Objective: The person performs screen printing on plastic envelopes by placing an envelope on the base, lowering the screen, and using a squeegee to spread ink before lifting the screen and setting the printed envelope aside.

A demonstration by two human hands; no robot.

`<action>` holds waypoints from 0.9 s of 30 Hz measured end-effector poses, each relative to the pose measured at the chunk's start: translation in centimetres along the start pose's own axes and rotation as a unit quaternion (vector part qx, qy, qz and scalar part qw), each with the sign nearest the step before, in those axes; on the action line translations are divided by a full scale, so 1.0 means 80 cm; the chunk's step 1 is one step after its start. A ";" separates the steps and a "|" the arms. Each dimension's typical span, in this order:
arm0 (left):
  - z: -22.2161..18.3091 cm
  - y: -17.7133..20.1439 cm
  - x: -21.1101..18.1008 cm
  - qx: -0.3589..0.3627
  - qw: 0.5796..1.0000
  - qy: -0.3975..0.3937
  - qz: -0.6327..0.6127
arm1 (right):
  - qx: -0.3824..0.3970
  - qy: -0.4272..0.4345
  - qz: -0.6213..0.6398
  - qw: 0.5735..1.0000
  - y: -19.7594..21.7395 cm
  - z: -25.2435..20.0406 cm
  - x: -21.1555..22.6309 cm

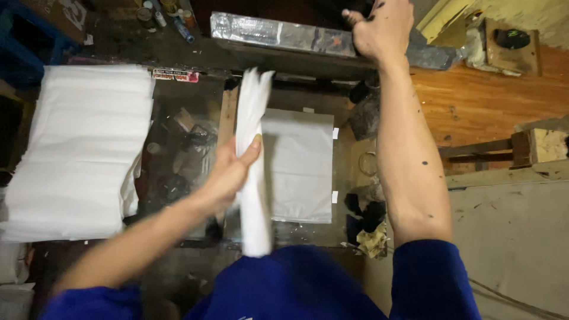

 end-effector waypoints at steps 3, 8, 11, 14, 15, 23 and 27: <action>-0.037 -0.027 -0.002 -0.130 0.959 0.105 -0.230 | -0.004 0.002 -0.013 1.000 -0.017 0.010 -0.014; 0.009 -0.098 0.034 -0.199 0.900 0.128 -0.366 | 0.006 0.015 -0.028 0.999 -0.011 0.013 -0.002; 0.034 -0.108 0.052 -0.288 0.895 0.096 -0.326 | 0.027 -0.040 -0.019 0.999 -0.012 0.012 -0.009; 0.006 -0.113 0.011 -0.281 0.892 0.057 -0.350 | 0.030 -0.063 -0.022 0.997 -0.021 0.013 -0.024; -0.010 -0.110 0.000 -0.279 0.885 0.032 -0.371 | 0.008 0.010 -0.010 1.000 -0.021 0.012 -0.015; -0.067 -0.140 0.378 -0.437 0.872 0.059 -0.212 | 0.038 -0.033 -0.009 0.999 -0.007 0.002 -0.007; -0.095 -0.166 0.549 -0.462 0.826 0.322 -0.020 | 0.046 -0.058 -0.012 0.997 -0.011 -0.015 -0.017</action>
Point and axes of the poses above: each hand's wrist, its own z-axis towards the middle knuckle, its own y-axis out of the back of the hand, x = y × z, the point moved 9 cm from there along z, towards the middle knuckle, and after that the axes turned 9 degrees about -y, right-handed, at the moved point
